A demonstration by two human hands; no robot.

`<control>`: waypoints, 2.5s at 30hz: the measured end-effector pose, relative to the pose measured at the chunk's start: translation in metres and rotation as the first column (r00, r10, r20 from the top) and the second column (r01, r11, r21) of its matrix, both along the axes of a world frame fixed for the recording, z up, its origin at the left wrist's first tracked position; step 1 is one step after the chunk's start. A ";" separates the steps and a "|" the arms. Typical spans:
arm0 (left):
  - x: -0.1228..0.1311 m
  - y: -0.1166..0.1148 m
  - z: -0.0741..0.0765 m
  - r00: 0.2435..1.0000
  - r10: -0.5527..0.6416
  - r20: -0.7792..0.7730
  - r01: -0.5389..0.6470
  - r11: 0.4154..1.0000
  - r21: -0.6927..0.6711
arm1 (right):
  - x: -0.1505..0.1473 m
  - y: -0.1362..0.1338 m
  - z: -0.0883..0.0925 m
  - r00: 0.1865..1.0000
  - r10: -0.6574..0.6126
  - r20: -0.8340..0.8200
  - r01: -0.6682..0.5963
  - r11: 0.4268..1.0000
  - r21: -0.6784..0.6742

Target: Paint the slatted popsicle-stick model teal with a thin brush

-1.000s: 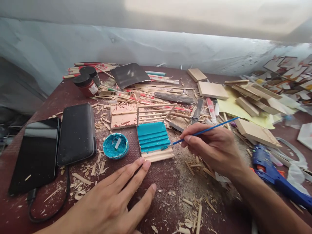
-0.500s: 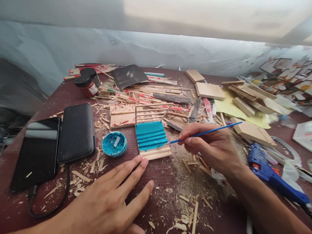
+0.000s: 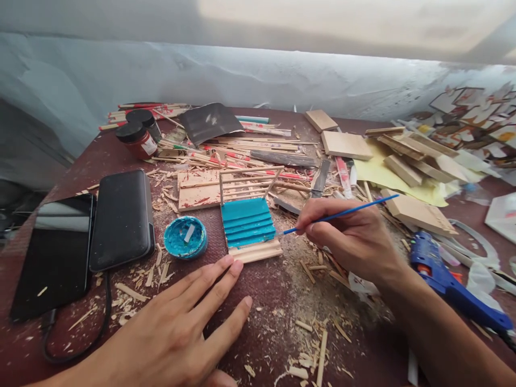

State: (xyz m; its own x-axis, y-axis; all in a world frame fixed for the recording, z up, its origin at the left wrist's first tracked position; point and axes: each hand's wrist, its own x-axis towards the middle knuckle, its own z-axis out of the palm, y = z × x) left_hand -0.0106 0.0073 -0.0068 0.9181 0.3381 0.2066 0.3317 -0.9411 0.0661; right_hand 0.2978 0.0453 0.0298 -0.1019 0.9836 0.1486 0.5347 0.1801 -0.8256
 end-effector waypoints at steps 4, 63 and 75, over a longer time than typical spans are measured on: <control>-0.001 0.001 -0.001 1.000 -0.016 0.010 0.016 1.000 0.004 | 0.002 -0.001 0.001 0.998 -0.038 -0.052 0.037 0.999 -0.015; 0.010 -0.004 -0.005 0.994 0.041 0.098 -0.038 0.999 -0.034 | 0.003 -0.020 0.002 0.664 0.215 0.716 -0.526 0.815 0.244; 0.008 -0.005 -0.013 0.993 0.045 0.106 -0.039 0.997 -0.063 | -0.001 -0.015 -0.009 0.613 0.137 0.778 -0.512 0.819 0.259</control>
